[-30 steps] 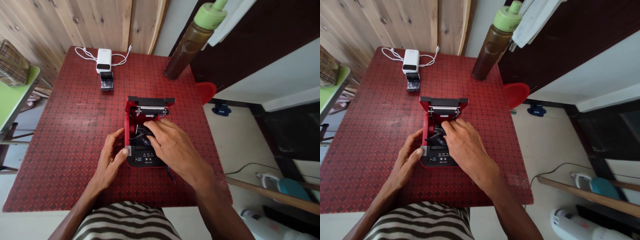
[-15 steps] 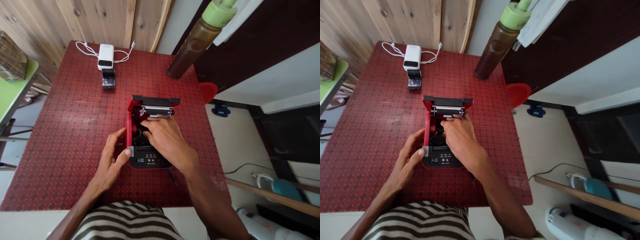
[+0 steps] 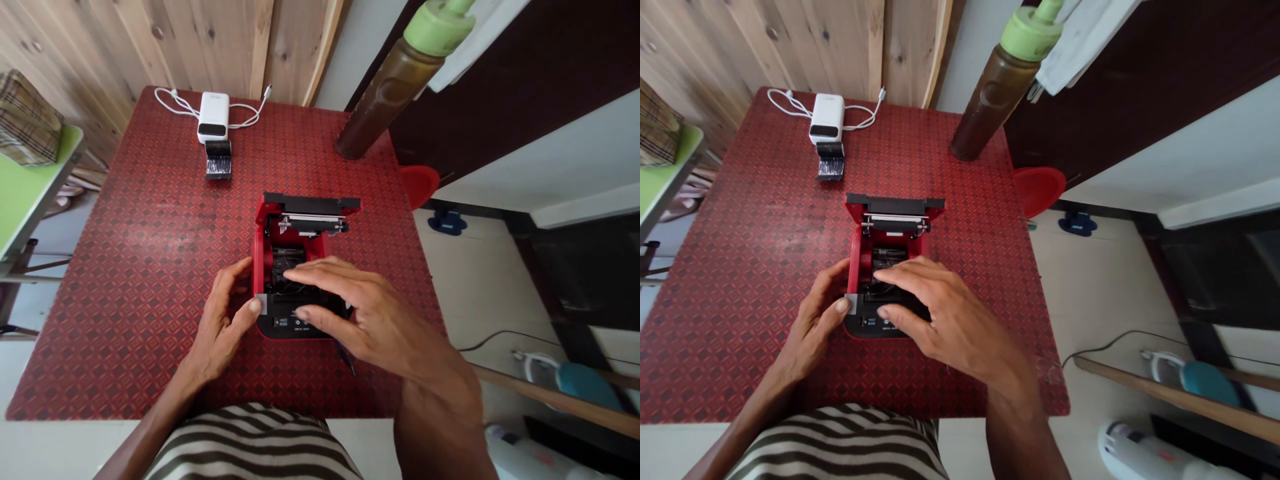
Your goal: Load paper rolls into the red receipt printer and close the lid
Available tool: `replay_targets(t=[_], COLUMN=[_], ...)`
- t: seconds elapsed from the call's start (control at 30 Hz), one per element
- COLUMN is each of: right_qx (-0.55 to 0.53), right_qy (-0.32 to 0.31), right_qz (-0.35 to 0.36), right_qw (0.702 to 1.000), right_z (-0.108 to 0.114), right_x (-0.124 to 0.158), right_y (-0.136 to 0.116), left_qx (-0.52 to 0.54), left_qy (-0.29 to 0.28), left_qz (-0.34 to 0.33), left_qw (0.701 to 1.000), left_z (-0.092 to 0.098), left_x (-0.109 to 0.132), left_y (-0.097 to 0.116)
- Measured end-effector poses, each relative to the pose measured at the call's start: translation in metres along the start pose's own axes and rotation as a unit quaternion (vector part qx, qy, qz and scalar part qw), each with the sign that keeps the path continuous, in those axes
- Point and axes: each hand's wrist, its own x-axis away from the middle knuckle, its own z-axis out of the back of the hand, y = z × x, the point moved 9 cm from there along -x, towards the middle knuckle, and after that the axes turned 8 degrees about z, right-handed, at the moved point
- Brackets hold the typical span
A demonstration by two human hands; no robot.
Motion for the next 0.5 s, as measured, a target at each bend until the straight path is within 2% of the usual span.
replay_targets(t=[0.13, 0.2, 0.33, 0.43, 0.5], right_qx=[-0.03, -0.037, -0.005, 0.036, 0.057], right_qy=[0.062, 0.096, 0.146, 0.171, 0.186], right_qz=[0.018, 0.03, 0.052, 0.046, 0.041], right_qw=[0.997, 0.994, 0.988, 0.984, 0.98], right_z=[-0.004, -0.006, -0.002, 0.003, 0.006], right_x=[0.003, 0.004, 0.011, 0.018, 0.022], right_y=[-0.001, -0.002, -0.012, -0.019, -0.024], left_qx=[0.009, 0.001, -0.042, -0.04, -0.033], left_qy=[-0.005, 0.017, 0.099, 0.096, 0.073], left_qz=[0.009, 0.009, -0.054, -0.117, -0.131], left_qw=[1.0, 1.0, 0.993, 0.988, 0.988], left_z=[0.001, 0.005, 0.017, 0.014, 0.008], left_x=[0.0, -0.003, -0.022, -0.045, -0.058], left_y=[0.004, 0.01, 0.043, 0.07, 0.078])
